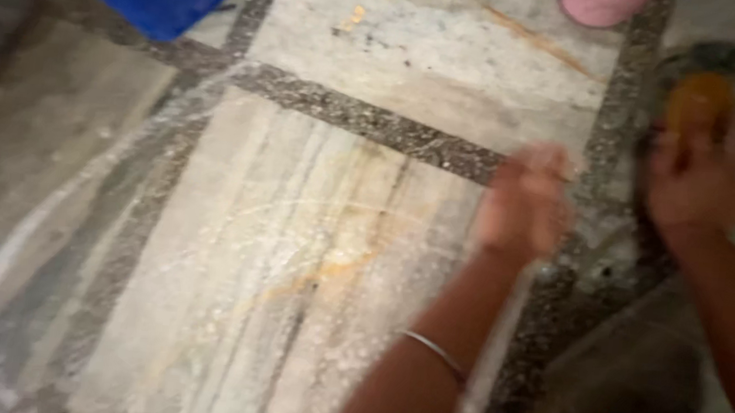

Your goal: The person scrubs a marble floor using a wooden brush and soapy water, moving across different tiles and focusing on the grout lines and edges.

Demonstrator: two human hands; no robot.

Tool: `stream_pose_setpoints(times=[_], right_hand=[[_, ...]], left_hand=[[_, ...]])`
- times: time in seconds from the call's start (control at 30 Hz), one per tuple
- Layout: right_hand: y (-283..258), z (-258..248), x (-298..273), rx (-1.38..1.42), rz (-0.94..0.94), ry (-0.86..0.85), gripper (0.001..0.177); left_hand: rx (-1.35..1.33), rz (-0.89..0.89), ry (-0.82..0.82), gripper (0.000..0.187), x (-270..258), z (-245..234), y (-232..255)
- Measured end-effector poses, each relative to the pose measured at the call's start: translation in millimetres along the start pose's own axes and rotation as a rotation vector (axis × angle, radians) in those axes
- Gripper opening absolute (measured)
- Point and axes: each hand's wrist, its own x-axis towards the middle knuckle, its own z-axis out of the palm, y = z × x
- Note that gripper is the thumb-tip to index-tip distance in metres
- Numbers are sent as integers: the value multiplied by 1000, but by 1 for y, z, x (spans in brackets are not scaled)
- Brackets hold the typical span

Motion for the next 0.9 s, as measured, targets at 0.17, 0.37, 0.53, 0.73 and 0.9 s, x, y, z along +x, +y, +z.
stream_pose_setpoints(times=[0.17, 0.37, 0.53, 0.73, 0.9], right_hand=[[-33, -16, -42, -196, -39, 12, 46], [-193, -59, -75, 245, -227, -59, 55], [-309, -105, -125, 537, -410, -254, 49], [-273, -102, -129, 475, -476, -119, 46], [-124, -85, -97, 206, -310, -94, 51]], left_hand=[[85, 47, 159, 66, -29, 14, 12], [224, -135, 389, 59, -89, -37, -178], [317, -706, 415, 59, -161, -132, -319], [267, -907, 384, 72, -163, -148, -300], [172, -497, 498, 65, -105, -85, -189]])
